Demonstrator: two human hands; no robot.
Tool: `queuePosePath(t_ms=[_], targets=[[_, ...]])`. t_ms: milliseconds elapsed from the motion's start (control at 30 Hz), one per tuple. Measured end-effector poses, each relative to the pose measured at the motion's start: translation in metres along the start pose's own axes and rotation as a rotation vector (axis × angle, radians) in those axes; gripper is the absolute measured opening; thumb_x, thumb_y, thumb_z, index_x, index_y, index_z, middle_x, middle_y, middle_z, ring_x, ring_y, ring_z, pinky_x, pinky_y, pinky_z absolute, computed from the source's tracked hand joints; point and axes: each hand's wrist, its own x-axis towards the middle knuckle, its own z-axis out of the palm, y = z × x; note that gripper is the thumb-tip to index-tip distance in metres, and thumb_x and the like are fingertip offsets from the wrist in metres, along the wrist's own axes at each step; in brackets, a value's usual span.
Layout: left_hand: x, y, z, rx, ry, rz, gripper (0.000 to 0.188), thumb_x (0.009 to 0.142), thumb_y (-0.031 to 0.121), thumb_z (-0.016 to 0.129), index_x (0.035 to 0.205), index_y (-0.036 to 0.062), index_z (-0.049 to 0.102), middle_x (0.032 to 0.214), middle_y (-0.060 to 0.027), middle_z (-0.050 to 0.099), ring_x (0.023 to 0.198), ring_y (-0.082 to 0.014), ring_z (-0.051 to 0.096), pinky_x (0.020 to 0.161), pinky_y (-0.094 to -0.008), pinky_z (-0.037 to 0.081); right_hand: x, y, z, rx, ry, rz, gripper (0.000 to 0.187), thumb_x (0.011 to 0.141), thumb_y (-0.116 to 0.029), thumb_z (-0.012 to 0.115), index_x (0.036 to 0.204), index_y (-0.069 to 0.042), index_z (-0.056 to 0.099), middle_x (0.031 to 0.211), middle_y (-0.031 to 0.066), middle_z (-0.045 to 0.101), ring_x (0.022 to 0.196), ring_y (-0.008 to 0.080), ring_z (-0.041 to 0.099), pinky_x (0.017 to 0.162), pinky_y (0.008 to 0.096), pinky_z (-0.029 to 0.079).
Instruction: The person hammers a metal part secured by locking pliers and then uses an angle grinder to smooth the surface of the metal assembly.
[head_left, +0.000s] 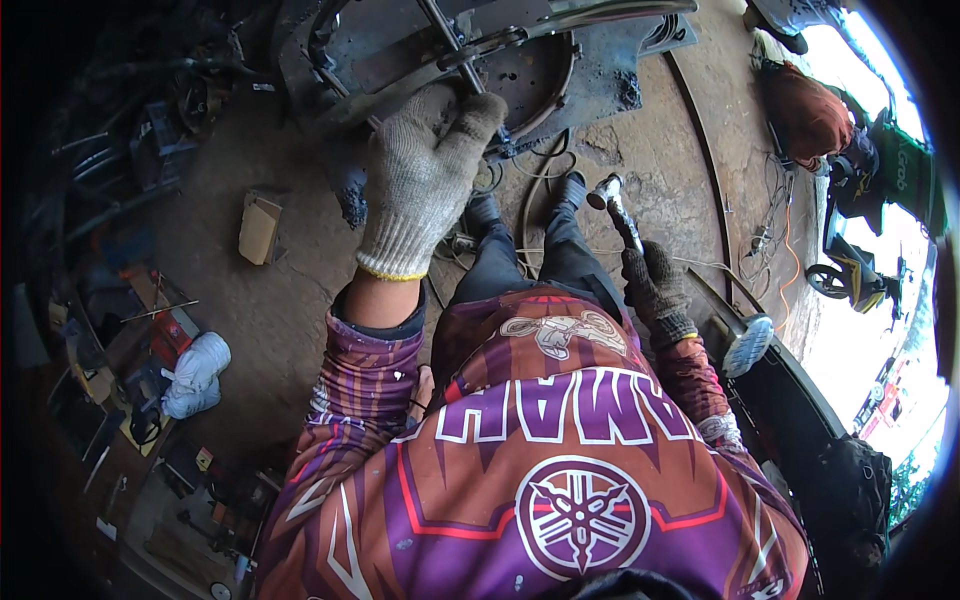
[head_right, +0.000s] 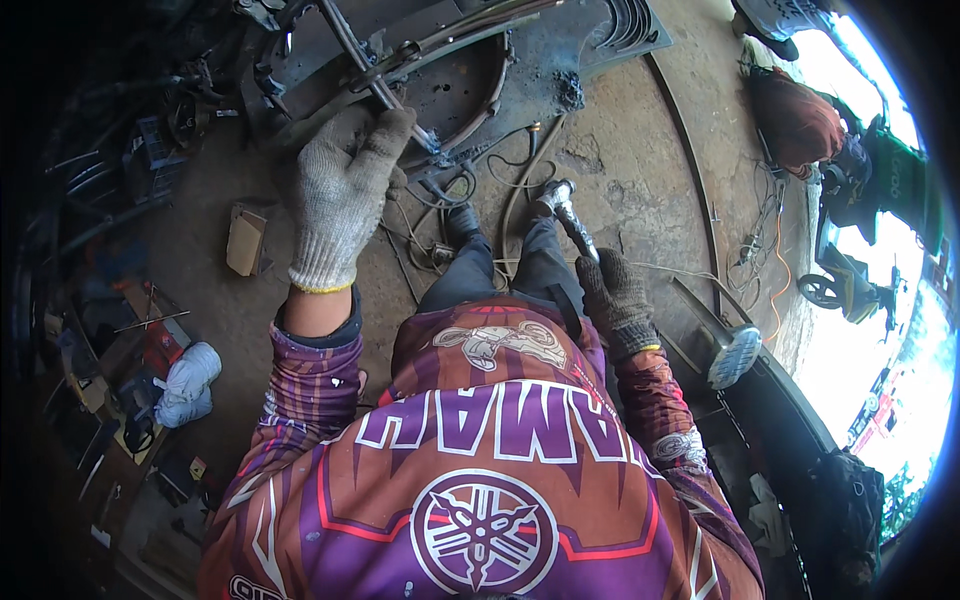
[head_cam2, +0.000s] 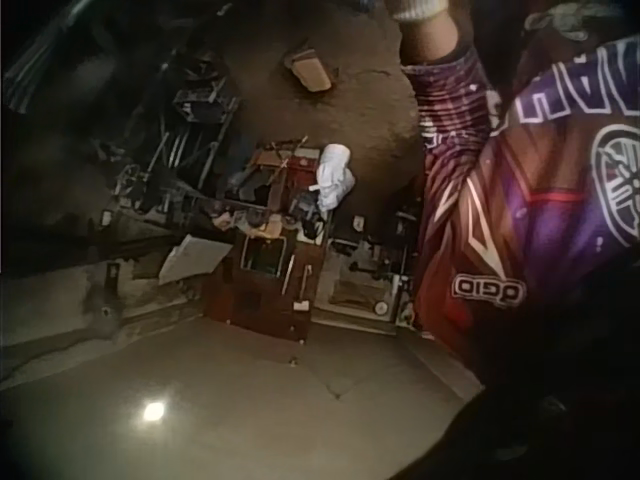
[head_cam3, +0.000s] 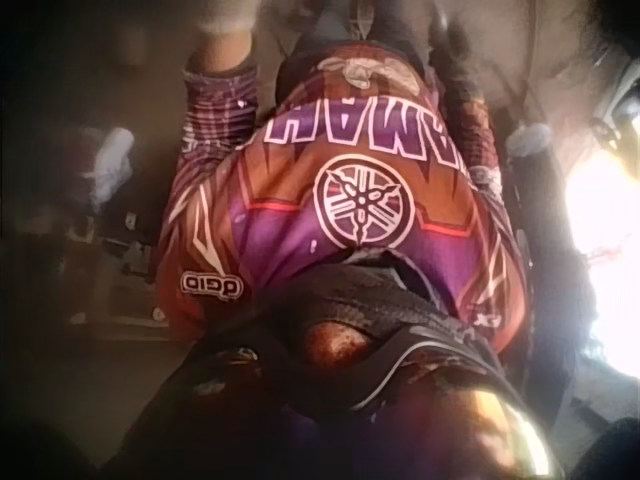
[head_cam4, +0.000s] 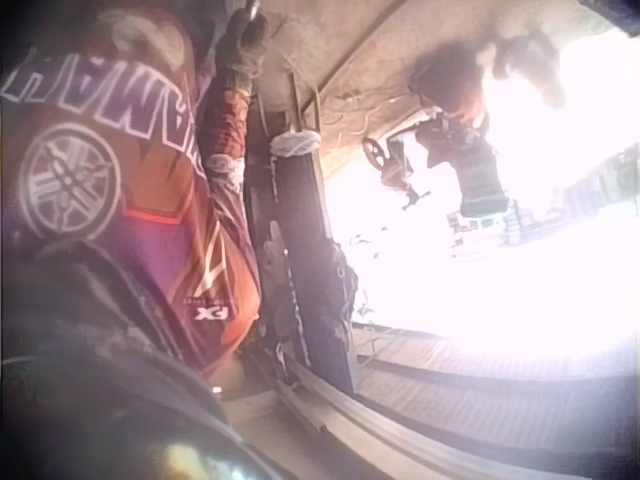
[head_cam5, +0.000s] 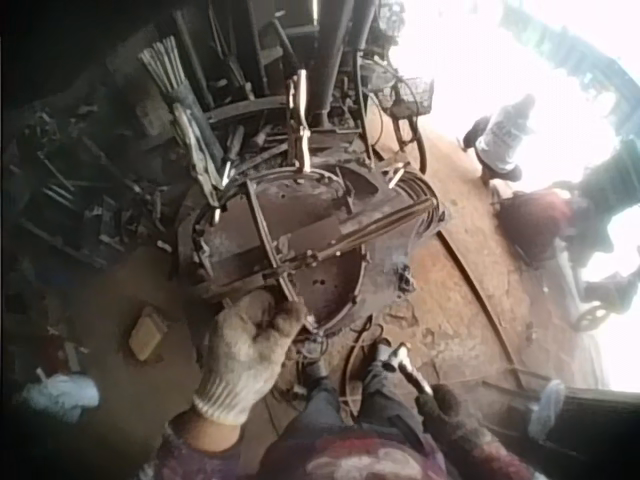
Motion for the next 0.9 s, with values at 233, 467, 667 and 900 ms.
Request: queuePosePath(t_ms=[233, 467, 667, 900], targets=[[0.007, 0.004, 0.003, -0.215, -0.052, -0.148, 0.031, 0.099, 0.034, 0.067, 0.1, 0.0044, 0.072, 0.078, -0.0019, 0.069, 0.054, -0.0083, 0.061, 0.049, -0.0251, 0.046, -0.007, -0.01, -0.004, 0.006, 0.075, 0.004, 0.045, 0.096, -0.05, 0.064, 0.104, -0.005, 0.063, 0.071, 0.0053, 0.058, 0.057, 0.016, 0.059, 0.055, 0.0346, 0.048], [0.007, 0.009, -0.002, -0.226, -0.092, -0.175, 0.03, 0.1, 0.033, 0.066, 0.111, 0.0047, 0.072, 0.084, -0.0006, 0.072, 0.057, -0.005, 0.06, 0.051, -0.0222, 0.047, -0.007, -0.018, -0.009, 0.046, 0.062, -0.078, 0.038, 0.098, -0.041, 0.067, 0.11, -0.005, 0.06, 0.077, 0.0019, 0.058, 0.052, 0.0119, 0.055, 0.045, 0.0297, 0.047], [0.003, 0.007, -0.038, -0.254, -0.207, -0.252, 0.021, 0.098, 0.016, 0.063, 0.111, 0.0023, 0.072, 0.08, -0.0034, 0.068, 0.058, -0.0101, 0.062, 0.054, -0.0253, 0.05, 0.005, -0.028, -0.028, 0.229, 0.073, -0.091, 0.036, 0.098, -0.042, 0.067, 0.105, -0.008, 0.061, 0.077, 0.002, 0.059, 0.053, 0.0125, 0.056, 0.046, 0.0283, 0.045], [-0.019, 0.006, -0.031, -0.114, 0.009, -0.285, 0.022, 0.095, 0.018, 0.068, 0.111, 0.0021, 0.072, 0.082, -0.0006, 0.067, 0.06, -0.0068, 0.059, 0.055, -0.0242, 0.048, 0.054, -0.04, -0.088, 0.218, 0.055, -0.033, 0.039, 0.096, -0.046, 0.068, 0.104, -0.008, 0.06, 0.077, 0.0018, 0.058, 0.055, 0.0132, 0.055, 0.048, 0.0298, 0.044]])
